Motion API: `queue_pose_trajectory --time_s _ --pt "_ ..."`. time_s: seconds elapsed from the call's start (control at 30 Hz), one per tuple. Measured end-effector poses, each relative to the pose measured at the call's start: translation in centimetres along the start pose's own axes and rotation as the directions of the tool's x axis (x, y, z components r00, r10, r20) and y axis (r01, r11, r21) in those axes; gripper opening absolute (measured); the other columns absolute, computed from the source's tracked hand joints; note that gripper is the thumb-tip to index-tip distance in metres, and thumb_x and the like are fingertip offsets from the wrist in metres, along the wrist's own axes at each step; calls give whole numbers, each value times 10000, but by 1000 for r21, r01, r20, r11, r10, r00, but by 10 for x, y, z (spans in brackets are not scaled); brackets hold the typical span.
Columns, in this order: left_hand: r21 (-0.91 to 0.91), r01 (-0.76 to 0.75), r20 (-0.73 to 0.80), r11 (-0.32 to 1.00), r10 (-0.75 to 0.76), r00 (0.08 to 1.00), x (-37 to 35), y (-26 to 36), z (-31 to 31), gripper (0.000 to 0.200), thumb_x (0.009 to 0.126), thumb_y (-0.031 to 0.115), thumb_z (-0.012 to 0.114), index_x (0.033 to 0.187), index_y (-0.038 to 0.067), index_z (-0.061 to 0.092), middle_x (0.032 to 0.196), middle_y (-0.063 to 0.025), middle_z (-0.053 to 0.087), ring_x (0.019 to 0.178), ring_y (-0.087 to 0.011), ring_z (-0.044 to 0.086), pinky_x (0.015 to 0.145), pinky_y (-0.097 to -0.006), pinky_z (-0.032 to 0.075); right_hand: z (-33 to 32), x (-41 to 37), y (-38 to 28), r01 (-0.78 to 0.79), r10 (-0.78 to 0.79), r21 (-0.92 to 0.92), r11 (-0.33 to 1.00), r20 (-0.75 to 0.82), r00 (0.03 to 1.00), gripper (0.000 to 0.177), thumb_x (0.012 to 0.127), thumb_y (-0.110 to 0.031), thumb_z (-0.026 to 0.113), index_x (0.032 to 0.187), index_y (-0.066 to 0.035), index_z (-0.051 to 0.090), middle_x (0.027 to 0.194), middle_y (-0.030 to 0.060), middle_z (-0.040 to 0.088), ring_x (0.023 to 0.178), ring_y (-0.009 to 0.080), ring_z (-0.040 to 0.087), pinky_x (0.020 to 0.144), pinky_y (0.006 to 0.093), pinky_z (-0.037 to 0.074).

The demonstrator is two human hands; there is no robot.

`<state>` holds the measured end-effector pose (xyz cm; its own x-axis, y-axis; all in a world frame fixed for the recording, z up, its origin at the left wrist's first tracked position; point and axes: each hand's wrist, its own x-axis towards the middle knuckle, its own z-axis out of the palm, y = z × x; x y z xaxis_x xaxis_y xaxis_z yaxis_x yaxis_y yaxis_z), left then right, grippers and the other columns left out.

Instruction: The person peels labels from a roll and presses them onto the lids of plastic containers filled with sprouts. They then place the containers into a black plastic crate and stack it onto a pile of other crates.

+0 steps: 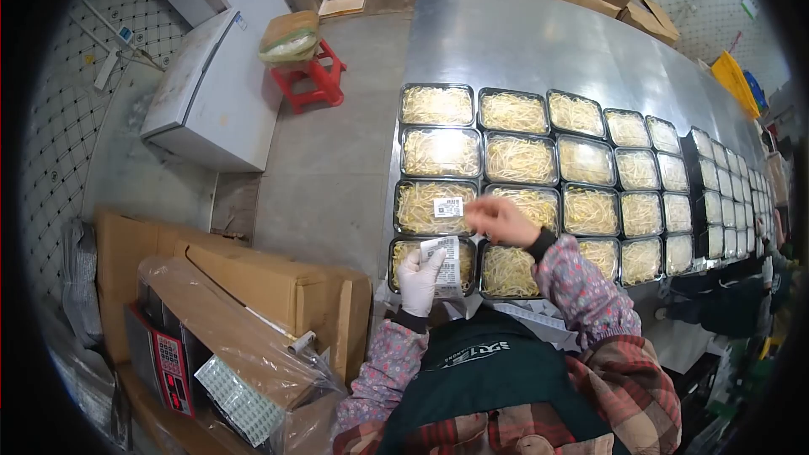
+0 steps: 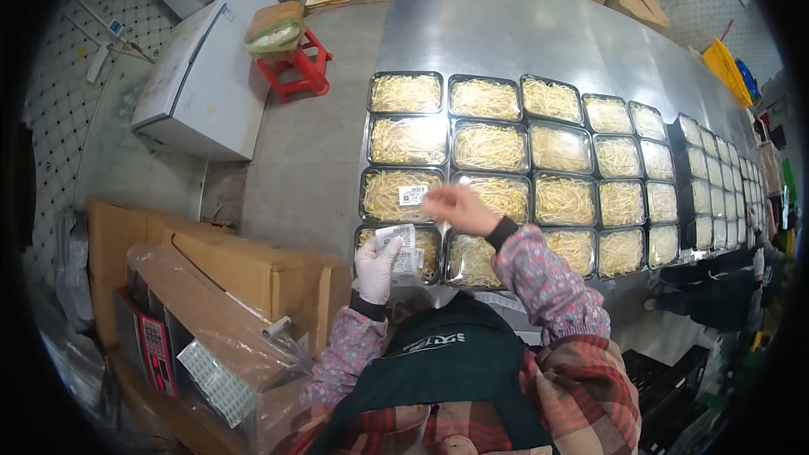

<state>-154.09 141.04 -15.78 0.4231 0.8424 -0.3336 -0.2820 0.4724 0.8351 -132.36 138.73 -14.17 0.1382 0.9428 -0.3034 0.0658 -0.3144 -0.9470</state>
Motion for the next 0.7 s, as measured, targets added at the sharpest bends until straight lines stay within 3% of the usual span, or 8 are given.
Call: queue_pose_trajectory --time_s 0.03,0.13,0.23,0.37,0.43,0.53,0.63,0.7 --pt "28 -4 3 1000 4 1000 5 -5 4 179 871 77 658 1028 -7 645 898 -46 678 731 -88 631 656 -223 520 9 -13 -15 -77 61 112 991 143 988 341 819 -307 721 990 -20 651 687 -18 628 600 43 530 515 209 395" --pt "6 76 3 997 -76 997 20 -14 14 188 860 69 670 1027 -14 643 936 -49 677 778 -89 631 675 -225 510 11 -10 -18 -58 37 137 989 148 988 188 814 -204 727 796 -18 706 666 1 642 597 44 547 522 209 416" --pt "95 14 45 995 -18 999 32 -8 28 208 854 45 668 1048 -23 638 969 -54 674 817 -96 631 712 -228 509 0 26 -21 -77 74 103 992 33 997 181 808 -199 731 815 -19 708 660 4 644 593 45 553 530 210 428" --pt "20 105 49 994 -106 993 44 3 23 252 839 16 670 1083 -30 628 1005 -59 668 850 -105 632 741 -224 504 -26 101 0 110 -37 204 973 -334 942 169 758 -156 727 777 9 697 686 55 669 523 79 560 467 218 426" --pt "22 80 13 997 -80 997 46 0 12 228 847 32 666 1064 -27 636 997 -58 670 851 -103 631 752 -227 497 -33 129 11 110 -4 206 972 -455 891 108 780 -127 717 762 -25 685 583 9 602 449 56 521 396 179 370" --pt "-30 58 -12 998 -59 998 45 5 8 207 851 44 663 1047 -20 645 985 -53 671 847 -100 626 766 -233 488 -31 150 21 -23 77 121 992 -462 884 167 735 -176 713 739 -10 702 654 101 671 571 156 634 539 287 494" --pt "-37 60 -10 997 -61 998 47 5 5 207 852 44 663 1047 -20 645 978 -49 671 842 -98 624 762 -232 488 -26 163 37 -92 -153 -402 911 -535 831 237 690 -265 722 751 -36 708 662 158 663 623 266 658 631 366 524" --pt "-44 56 -11 997 -56 998 47 7 5 207 851 47 665 1046 -20 645 971 -49 673 836 -96 624 755 -231 489 -24 162 39 -154 -163 -516 843 -517 840 287 674 -323 695 744 -45 703 704 198 652 693 360 645 695 422 524"
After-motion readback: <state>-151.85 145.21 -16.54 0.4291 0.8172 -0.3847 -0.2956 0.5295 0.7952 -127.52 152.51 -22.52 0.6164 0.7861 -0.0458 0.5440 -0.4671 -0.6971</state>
